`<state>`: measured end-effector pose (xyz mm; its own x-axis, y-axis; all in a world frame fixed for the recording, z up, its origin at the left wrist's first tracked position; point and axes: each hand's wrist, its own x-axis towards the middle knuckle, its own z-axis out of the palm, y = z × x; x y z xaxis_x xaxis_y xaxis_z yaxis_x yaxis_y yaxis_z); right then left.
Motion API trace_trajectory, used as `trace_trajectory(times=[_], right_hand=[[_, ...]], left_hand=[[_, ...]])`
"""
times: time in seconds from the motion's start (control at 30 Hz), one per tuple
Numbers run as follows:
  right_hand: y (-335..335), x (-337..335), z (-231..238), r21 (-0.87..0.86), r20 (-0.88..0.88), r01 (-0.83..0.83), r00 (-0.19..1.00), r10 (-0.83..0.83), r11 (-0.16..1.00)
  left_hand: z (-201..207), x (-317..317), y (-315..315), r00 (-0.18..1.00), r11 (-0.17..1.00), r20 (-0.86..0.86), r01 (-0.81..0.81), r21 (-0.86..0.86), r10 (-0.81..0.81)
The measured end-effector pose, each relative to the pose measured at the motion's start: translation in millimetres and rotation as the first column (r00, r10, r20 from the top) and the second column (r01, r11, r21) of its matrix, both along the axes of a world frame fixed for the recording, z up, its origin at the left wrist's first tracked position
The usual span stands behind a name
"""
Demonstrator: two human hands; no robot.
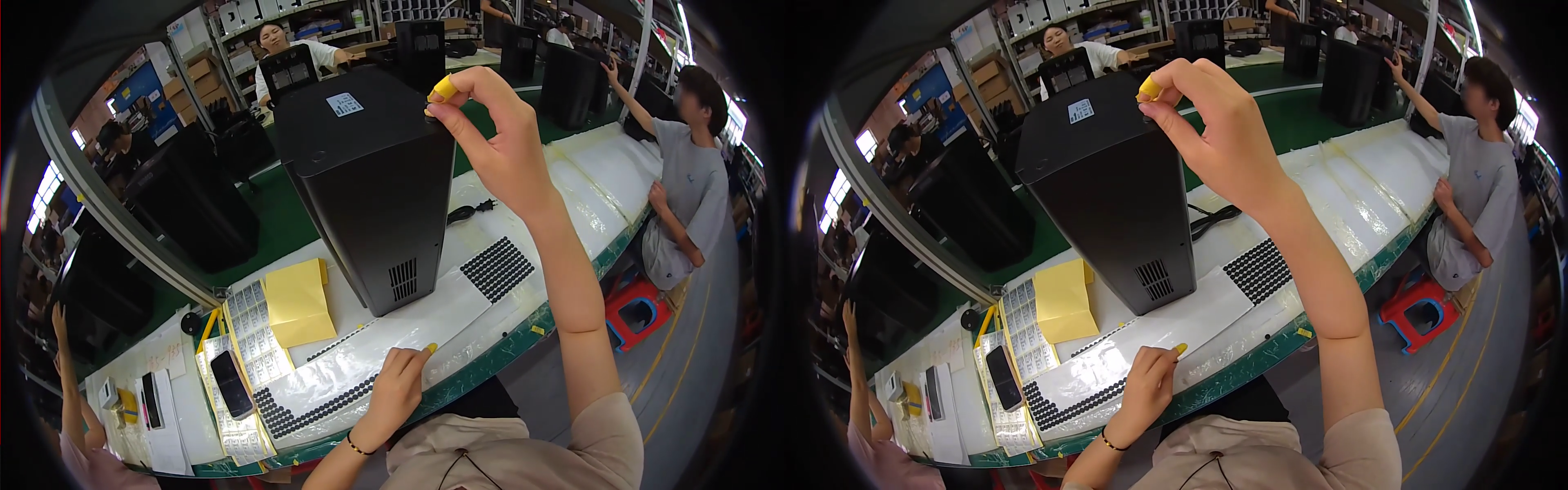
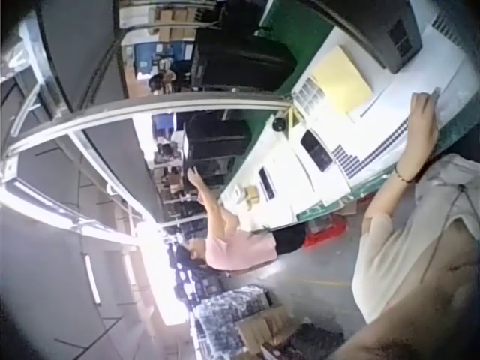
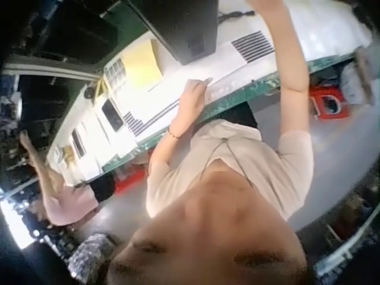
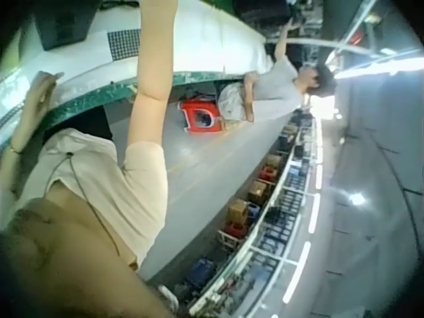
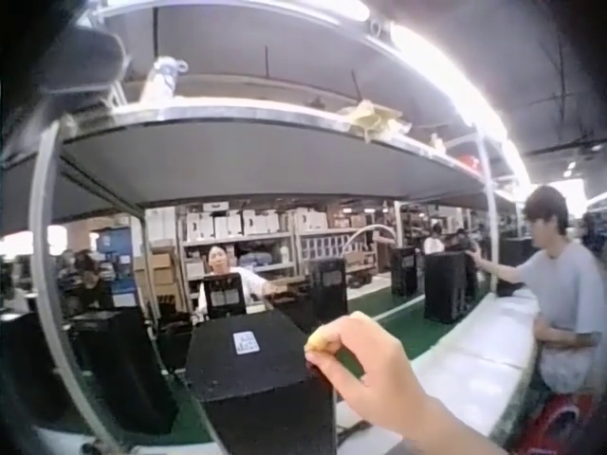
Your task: Applying product labels and stickers to the external casing of electronic devices on an assembly line.
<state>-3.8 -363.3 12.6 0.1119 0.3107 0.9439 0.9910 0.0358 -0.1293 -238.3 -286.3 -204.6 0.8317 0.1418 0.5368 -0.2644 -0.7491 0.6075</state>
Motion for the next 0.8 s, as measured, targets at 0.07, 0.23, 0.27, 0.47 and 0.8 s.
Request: trace_trajectory(times=[0.07, 0.23, 0.27, 0.47, 0.8], right_hand=[[3, 2, -3, 0.033, 0.004, -0.039, 0.999, 0.038, 0.999], [3, 3, -9, 0.089, -0.014, -0.086, 0.996, 0.087, 0.992], [3, 3, -9, 0.101, -0.039, -0.074, 0.996, 0.078, 0.992], [14, -2, -25, 0.197, -0.172, -0.219, 0.952, 0.253, 0.956], [40, -6, -44, 0.486, -0.262, -0.36, 0.809, 0.526, 0.796]], left_hand=[[6, 1, 4, 1.0, 1.0, 0.013, -0.019, 0.012, 0.019], [28, 13, 16, 0.989, 0.993, 0.135, -0.067, 0.093, 0.054], [34, 15, 19, 0.99, 0.993, 0.133, -0.069, 0.097, 0.056], [85, 23, 31, 0.939, 0.979, 0.331, -0.146, 0.143, 0.092], [203, 42, 73, 0.696, 0.933, 0.672, -0.358, 0.02, 0.253]])
